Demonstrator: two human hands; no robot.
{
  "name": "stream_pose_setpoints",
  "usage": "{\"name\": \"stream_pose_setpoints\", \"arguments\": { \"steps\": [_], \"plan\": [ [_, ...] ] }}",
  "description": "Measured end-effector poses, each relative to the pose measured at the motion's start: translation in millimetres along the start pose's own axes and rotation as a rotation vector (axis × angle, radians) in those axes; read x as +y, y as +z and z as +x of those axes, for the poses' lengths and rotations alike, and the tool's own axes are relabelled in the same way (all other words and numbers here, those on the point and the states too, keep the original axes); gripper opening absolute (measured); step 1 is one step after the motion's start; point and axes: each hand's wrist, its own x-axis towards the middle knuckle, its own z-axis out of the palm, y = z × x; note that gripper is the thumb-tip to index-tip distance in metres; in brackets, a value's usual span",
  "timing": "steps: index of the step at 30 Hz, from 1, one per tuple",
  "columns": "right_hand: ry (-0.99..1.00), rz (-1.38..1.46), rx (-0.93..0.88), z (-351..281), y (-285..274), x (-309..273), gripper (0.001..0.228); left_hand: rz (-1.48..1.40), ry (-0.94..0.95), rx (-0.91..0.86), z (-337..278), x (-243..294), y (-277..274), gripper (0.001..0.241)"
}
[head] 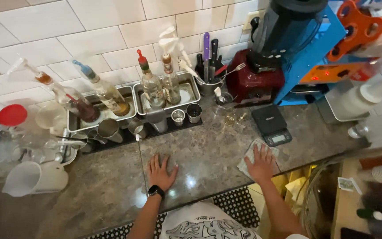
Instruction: Wiping down the coffee shop counter with a cloth.
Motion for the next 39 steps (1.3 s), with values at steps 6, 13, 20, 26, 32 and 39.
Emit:
{"name": "stream_pose_setpoints", "arguments": {
  "steps": [6,13,20,26,32,39],
  "plan": [
    [-0.203,0.451,-0.256,27,-85,-144,0.058,0.019,-0.018,-0.023,2,0,5,0.072],
    [-0.586,0.443,-0.999,35,-128,-104,0.075,-0.083,0.010,0.162,3,1,13,0.068],
    [-0.223,0.331,-0.633,58,-37,-46,0.083,-0.093,0.030,0.242,2,3,12,0.066],
    [-0.358,0.405,-0.151,24,-45,-135,0.075,0.022,-0.046,-0.017,5,0,6,0.070],
    [-0.786,0.514,-0.812,34,-88,-91,0.072,-0.013,-0.028,-0.028,4,-3,4,0.067],
    [-0.093,0.302,-0.766,69,-49,-81,0.080,-0.020,0.010,0.030,2,-6,9,0.068]
  ]
}}
